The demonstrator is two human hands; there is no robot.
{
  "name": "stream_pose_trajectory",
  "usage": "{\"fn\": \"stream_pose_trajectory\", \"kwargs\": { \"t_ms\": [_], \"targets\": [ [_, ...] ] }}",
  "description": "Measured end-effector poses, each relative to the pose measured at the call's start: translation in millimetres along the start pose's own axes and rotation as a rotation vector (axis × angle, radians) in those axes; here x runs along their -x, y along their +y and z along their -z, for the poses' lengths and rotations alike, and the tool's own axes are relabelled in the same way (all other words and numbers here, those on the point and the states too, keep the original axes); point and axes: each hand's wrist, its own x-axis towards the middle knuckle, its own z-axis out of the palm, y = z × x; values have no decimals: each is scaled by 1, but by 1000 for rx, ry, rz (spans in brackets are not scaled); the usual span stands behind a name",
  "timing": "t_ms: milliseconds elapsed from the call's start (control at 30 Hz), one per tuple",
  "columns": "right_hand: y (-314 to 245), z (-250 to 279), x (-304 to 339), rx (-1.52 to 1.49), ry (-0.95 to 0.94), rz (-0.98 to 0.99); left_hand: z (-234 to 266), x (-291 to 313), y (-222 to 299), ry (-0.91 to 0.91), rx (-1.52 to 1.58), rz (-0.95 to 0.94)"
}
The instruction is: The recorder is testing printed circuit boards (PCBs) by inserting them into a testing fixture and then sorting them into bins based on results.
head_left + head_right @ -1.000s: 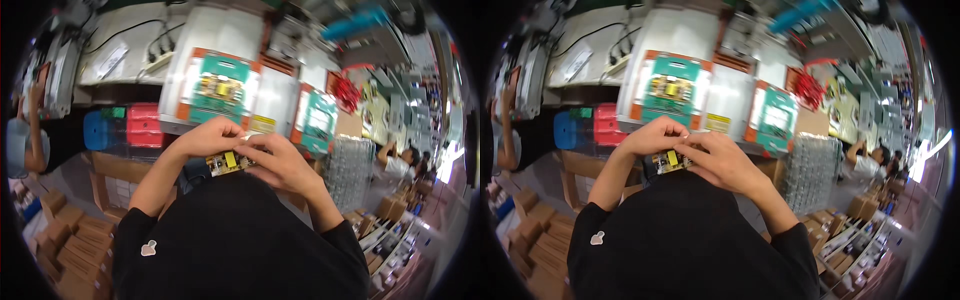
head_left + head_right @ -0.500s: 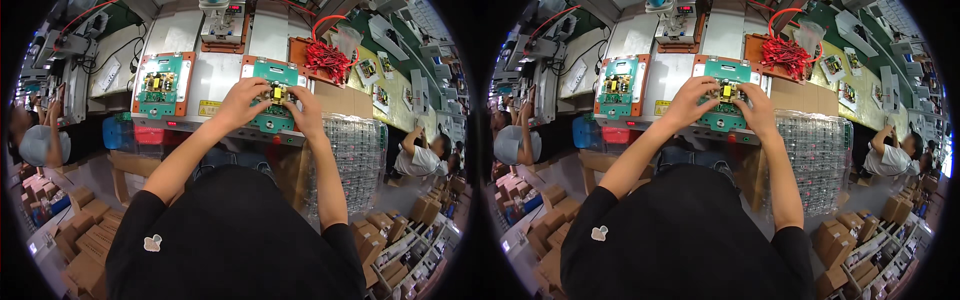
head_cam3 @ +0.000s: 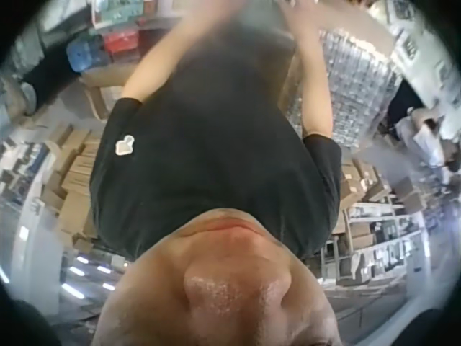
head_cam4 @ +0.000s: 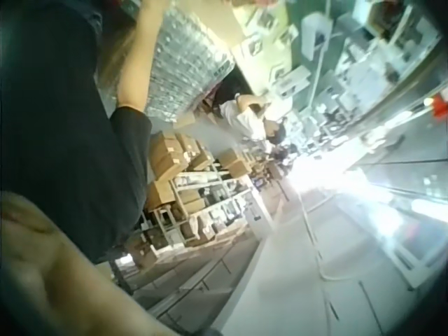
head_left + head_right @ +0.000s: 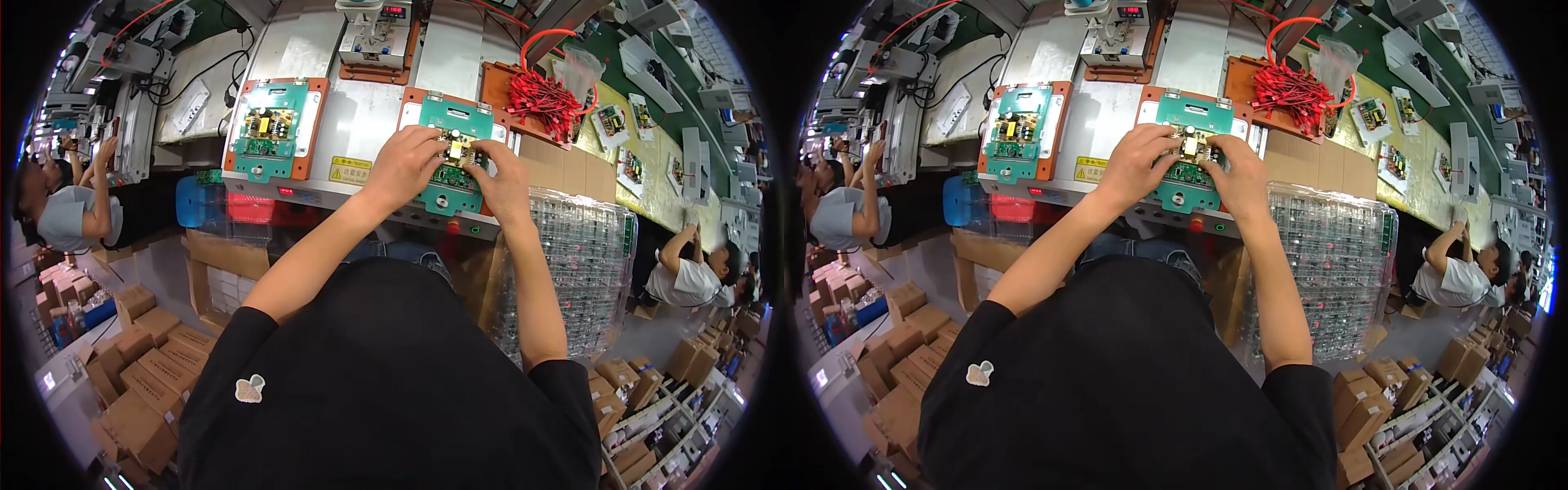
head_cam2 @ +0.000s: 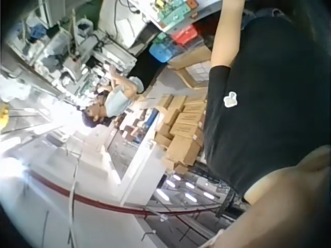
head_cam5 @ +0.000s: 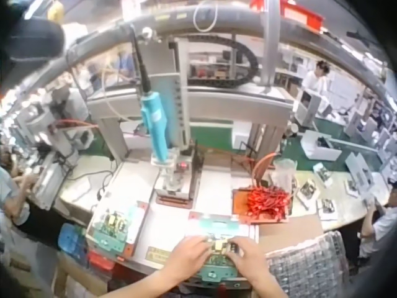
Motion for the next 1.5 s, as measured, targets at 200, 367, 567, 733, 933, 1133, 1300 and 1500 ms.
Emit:
{"fn": "stream_pose_trajectory", "kwargs": {
  "t_ms": [200, 367, 567, 733, 933, 1133, 1300, 1500],
  "targets": [
    [-7, -3, -5, 147, -13, -15, 3, 1, -4, -18, 16, 38],
    [-36, 16, 17, -96, 234, -40, 45, 52, -19, 112, 109, 233],
    [-8, 17, 70, -337, 281, -226, 20, 118, -27, -18, -174, 288],
    [-12, 25, 72, -238, 194, -159, -7, 105, -21, -30, -239, 275],
    [-13, 22, 55, -303, 206, -103, -27, 87, -15, 48, -235, 292],
    [-24, 26, 55, -317, 133, -37, 86, 72, -54, 525, -481, 378],
    [-46, 13, 31, -190, 24, 198, 119, 86, -116, 308, -320, 444],
    [-93, 4, 25, -190, -19, 137, 123, 82, -67, 324, -332, 272]
  ]
}}
